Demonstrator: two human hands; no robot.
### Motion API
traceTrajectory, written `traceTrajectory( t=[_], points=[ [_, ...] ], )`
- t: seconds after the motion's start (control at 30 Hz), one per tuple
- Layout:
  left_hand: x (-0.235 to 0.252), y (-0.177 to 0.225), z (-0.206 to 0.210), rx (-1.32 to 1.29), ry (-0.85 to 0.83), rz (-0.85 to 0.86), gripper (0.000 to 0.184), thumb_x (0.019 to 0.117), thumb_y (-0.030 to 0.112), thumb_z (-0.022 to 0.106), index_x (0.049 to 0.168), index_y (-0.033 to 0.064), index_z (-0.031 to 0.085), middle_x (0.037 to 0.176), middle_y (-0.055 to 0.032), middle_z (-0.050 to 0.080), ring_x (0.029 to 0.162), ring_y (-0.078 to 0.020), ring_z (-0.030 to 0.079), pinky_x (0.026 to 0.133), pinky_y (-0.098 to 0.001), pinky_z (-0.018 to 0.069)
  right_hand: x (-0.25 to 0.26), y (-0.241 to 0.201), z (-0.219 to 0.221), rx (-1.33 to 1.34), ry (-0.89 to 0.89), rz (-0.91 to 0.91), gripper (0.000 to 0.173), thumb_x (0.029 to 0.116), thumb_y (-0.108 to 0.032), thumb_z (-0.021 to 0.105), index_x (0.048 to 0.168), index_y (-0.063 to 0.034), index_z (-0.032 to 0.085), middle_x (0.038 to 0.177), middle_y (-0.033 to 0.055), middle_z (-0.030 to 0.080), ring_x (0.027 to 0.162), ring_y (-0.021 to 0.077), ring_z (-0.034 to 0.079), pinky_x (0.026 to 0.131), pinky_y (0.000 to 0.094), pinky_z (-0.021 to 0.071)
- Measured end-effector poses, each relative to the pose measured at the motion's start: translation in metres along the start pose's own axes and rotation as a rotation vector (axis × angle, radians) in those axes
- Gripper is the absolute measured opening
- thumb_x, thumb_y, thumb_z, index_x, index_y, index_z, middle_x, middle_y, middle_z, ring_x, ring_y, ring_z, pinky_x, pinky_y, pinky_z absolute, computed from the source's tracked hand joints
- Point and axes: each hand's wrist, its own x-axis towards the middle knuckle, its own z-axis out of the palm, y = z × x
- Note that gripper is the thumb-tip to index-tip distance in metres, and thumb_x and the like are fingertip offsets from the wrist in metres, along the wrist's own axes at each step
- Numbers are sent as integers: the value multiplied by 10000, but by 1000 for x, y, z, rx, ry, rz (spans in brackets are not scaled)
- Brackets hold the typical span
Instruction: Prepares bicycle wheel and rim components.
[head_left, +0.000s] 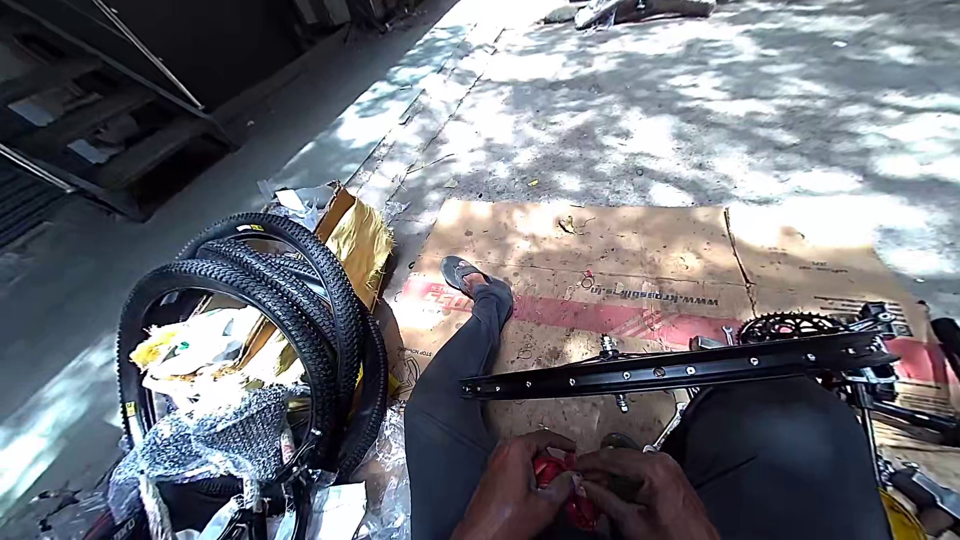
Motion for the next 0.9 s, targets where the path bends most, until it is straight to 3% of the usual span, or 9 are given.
traceTrajectory(
  t=[0.03, 0.1, 0.17, 0.23, 0.3, 0.37, 0.6, 0.7, 0.9],
  points=[
    [1, -1, 1, -141, 36, 12, 385, 909, 324, 752, 1251, 155, 702, 910, -18, 734, 763, -116, 692, 740, -342, 594, 0, -2, 0, 109, -16, 78, 161, 896, -216, 763, 1049, -172, 784, 905, -86, 777, 795, 21, 731, 739, 270, 640],
    [3, -6, 3, -562, 56, 99, 477, 894, 254, 796, 1292, 35, 652, 1025, -96, 733, 862, -172, 715, 787, -356, 621, 4, -5, -5, 332, -19, 216, 191, 884, -130, 791, 1071, -100, 766, 900, -18, 785, 774, 94, 749, 714, 307, 650],
    [3, -13, 11, -956, 18, 184, 601, 894, 208, 795, 1374, -38, 529, 1147, -146, 700, 975, -209, 704, 871, -395, 601, 7, -4, -9, 505, -1, 300, 208, 881, -68, 782, 1082, -32, 743, 887, 64, 777, 748, 168, 748, 694, 336, 647],
    [4, -19, 22, -1105, -7, 206, 685, 910, 112, 763, 1443, -47, 363, 1220, -158, 662, 1049, -223, 688, 949, -417, 573, 9, 0, -9, 557, 2, 339, 202, 880, -62, 778, 1069, -15, 726, 868, 91, 766, 728, 196, 740, 684, 348, 643],
    [5, -23, 34, -1089, 35, 138, 746, 915, 23, 726, 1506, -61, 279, 1262, -189, 637, 1089, -250, 680, 980, -430, 567, 8, 1, -6, 533, -5, 367, 188, 880, -75, 781, 1052, -24, 725, 868, 89, 766, 724, 201, 742, 680, 351, 646],
    [5, -23, 39, -976, 80, 46, 748, 924, 25, 715, 1538, -26, 291, 1287, -170, 625, 1109, -241, 669, 970, -404, 576, 8, 3, -2, 517, -15, 366, 182, 882, -96, 787, 1047, -35, 739, 871, 85, 770, 723, 202, 746, 678, 348, 651],
    [4, -20, 33, -878, 83, 40, 803, 937, -2, 703, 1581, 46, 225, 1121, -191, 700, 929, -268, 730, 883, -411, 615, 7, 0, -2, 450, -70, 377, 196, 939, -220, 751, 1082, -86, 764, 919, 47, 769, 739, 160, 732, 667, 298, 632],
    [3, -22, 28, -896, 43, 46, 971, 924, -42, 695, 1628, 67, 35, 1198, -208, 685, 1007, -274, 726, 930, -408, 603, 8, 0, 1, 403, -52, 347, 179, 966, -240, 704, 1079, -111, 754, 912, 28, 756, 733, 150, 719, 638, 289, 618],
    [-1, -27, 24, -985, -7, 48, 898, 957, -77, 575, 1644, 179, 57, 1274, -233, 651, 1070, -310, 699, 938, -437, 579, 9, 2, 0, 506, -83, 307, 210, 1007, -217, 659, 1142, -73, 733, 984, 92, 749, 778, 203, 729, 694, 323, 640]
  ],
)
